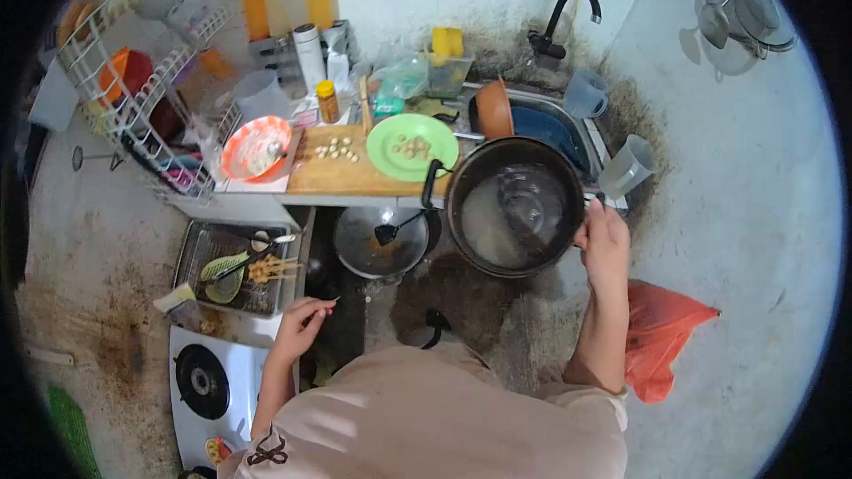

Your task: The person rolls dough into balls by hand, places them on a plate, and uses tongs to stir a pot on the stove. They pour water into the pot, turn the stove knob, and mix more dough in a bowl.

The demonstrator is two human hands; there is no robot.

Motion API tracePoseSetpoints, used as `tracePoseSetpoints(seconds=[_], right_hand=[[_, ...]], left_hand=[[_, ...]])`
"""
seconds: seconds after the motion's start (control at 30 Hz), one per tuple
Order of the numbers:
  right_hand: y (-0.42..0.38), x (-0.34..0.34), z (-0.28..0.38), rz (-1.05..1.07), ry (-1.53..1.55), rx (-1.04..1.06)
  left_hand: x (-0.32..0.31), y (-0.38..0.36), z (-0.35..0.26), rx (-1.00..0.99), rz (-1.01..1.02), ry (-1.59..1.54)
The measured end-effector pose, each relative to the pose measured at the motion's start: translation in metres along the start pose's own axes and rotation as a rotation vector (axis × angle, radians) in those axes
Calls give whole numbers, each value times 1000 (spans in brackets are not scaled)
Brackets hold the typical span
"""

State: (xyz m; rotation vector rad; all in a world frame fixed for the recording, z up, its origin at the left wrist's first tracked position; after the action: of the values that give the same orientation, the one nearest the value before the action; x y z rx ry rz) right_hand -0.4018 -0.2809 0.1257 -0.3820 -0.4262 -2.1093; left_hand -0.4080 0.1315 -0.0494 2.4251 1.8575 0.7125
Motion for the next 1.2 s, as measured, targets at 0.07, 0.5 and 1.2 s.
tracePoseSetpoints(seconds=[0.07,0.5,1.2], right_hand=[[27,22,-16,-67,10,3],[219,49,-101,-260,-133,135],[297,-34,-172,-540,-234,243]], left_hand=[[-20,26,0,47,22,0],[-110,157,50,311,-644,-513],[-5,200,108,167,-1204,-514]])
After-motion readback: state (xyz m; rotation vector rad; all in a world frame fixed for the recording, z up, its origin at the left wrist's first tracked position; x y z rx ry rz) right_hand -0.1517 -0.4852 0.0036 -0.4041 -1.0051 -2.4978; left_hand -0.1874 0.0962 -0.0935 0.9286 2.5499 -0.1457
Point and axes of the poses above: each hand's wrist, its own y-axis towards the middle knuckle, its own x-axis out of the back of the hand, z = x × y, the point moved 1 cm from there along y, towards the middle knuckle, and after that the axes turned 10 degrees about -y, right-handed, at the moved point
